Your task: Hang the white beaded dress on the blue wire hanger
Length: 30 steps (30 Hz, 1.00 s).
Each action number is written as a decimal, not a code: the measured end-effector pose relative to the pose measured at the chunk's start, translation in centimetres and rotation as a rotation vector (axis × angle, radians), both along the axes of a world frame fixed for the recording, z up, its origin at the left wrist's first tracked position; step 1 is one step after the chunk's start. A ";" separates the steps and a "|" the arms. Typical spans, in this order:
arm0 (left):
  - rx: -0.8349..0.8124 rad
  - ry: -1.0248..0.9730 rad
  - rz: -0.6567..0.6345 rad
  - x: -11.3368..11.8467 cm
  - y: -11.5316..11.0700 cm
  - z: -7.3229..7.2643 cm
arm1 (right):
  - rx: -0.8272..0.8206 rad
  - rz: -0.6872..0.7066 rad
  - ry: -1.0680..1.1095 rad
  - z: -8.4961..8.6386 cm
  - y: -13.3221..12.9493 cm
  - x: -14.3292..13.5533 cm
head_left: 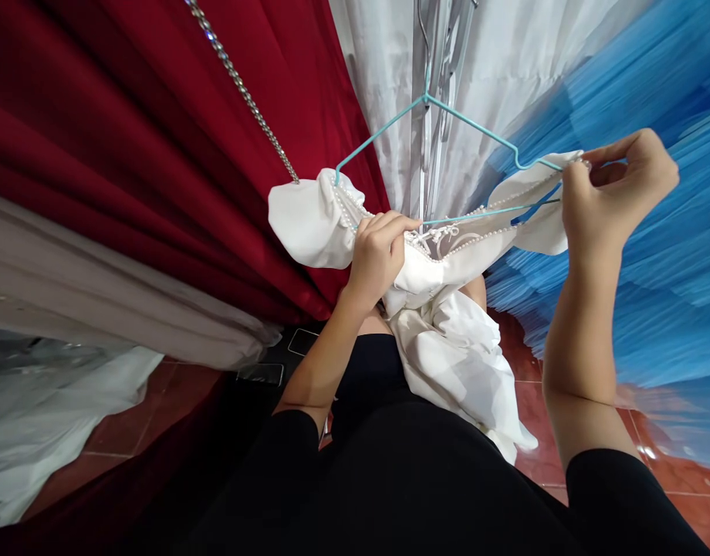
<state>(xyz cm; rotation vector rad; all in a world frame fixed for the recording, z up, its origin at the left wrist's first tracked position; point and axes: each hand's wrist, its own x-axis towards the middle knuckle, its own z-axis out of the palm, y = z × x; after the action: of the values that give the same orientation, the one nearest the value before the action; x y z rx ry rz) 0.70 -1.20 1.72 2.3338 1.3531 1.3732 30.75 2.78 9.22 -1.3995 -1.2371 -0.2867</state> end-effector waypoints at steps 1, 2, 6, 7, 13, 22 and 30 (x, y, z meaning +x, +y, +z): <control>0.002 0.001 0.003 0.1 0.1 -0.1 | -0.014 -0.003 0.000 0.1 -0.1 -0.1; 0.002 0.002 0.003 0.1 0.2 -0.1 | -0.029 -0.012 0.003 0.2 -0.2 -0.1; -0.021 0.008 -0.004 0.2 0.5 -0.1 | -0.070 -0.049 0.016 0.7 -0.8 0.1; -0.025 0.007 -0.005 0.2 0.5 -0.1 | -0.073 -0.041 0.015 0.8 -1.0 0.2; -0.013 0.008 -0.025 -0.5 0.9 0.0 | -0.237 0.016 0.001 0.9 -2.5 0.8; -0.006 -0.039 -0.066 0.3 0.8 -0.4 | -0.051 0.123 0.016 0.6 0.1 -1.8; 0.015 -0.013 -0.016 0.2 1.0 -0.7 | 0.012 0.429 -0.117 -1.9 -0.8 -7.5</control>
<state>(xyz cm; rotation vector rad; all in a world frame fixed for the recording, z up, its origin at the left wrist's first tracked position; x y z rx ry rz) 0.87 -0.18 1.04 2.3360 1.3223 1.3956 23.26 1.99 7.30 -1.0835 -1.5920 -0.0776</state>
